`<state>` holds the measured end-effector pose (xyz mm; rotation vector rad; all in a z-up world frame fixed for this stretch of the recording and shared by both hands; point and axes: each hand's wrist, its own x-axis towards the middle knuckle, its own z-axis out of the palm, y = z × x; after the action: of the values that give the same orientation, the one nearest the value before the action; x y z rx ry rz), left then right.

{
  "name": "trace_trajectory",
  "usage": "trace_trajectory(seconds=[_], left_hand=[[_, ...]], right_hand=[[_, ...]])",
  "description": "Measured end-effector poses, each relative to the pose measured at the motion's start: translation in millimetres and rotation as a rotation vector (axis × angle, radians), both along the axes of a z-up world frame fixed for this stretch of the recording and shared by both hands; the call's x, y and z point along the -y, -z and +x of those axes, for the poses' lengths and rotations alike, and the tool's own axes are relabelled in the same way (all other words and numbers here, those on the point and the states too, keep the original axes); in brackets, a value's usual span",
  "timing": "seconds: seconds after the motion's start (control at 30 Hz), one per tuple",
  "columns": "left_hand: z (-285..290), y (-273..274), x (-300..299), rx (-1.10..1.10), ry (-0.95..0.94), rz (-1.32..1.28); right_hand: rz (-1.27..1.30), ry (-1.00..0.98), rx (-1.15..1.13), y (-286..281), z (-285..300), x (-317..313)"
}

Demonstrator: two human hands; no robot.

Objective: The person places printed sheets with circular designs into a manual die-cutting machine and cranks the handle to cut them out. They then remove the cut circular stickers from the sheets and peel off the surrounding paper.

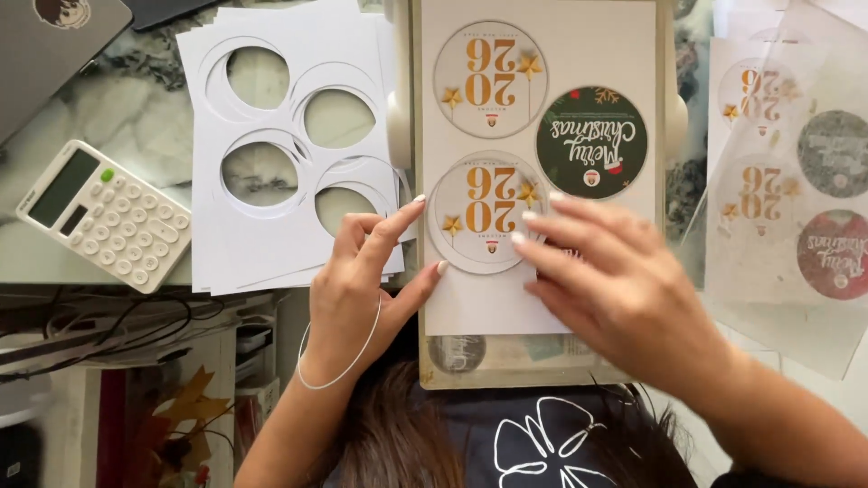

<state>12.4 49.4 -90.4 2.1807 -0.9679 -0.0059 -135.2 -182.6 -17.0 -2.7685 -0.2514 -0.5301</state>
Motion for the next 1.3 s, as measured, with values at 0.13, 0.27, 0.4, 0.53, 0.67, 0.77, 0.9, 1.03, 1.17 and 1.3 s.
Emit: trace_trajectory(seconds=[0.13, 0.27, 0.4, 0.53, 0.67, 0.77, 0.9, 1.03, 1.17, 1.3], left_hand=[[4.4, -3.8, 4.9, -0.028, 0.007, 0.022], [5.5, -4.2, 9.3, -0.028, 0.001, 0.023], [6.1, -7.4, 13.5, -0.038, -0.003, 0.029], [6.2, -10.1, 16.0, -0.021, -0.002, 0.031], [5.8, -10.1, 16.6, -0.022, 0.001, 0.03], [5.5, -10.1, 16.3, -0.033, 0.002, 0.028], [5.1, -7.3, 16.2, -0.033, -0.006, 0.024], [5.0, -6.2, 16.4, -0.044, -0.006, 0.025], [4.3, -5.9, 17.2, -0.082, -0.002, 0.011], [4.2, -6.2, 17.8, -0.087, -0.005, 0.016]], right_hand=[[-0.033, 0.057, -0.032, 12.7, -23.3, -6.9], [-0.012, 0.076, -0.018, 21.3, -33.5, -5.7], [-0.017, 0.089, -0.046, 26.5, -34.7, -3.5], [-0.035, 0.09, -0.058, 30.3, -33.6, 0.1], [-0.065, 0.091, -0.064, 33.1, -32.1, 2.2], [-0.053, 0.087, -0.059, 33.0, -30.9, 1.8], [-0.053, 0.088, -0.07, 33.5, -30.3, 1.6], [-0.048, 0.091, -0.074, 34.6, -30.7, 1.4], [-0.039, 0.091, -0.076, 34.0, -30.5, 0.7], [-0.032, 0.09, -0.076, 32.9, -29.7, 0.6]])
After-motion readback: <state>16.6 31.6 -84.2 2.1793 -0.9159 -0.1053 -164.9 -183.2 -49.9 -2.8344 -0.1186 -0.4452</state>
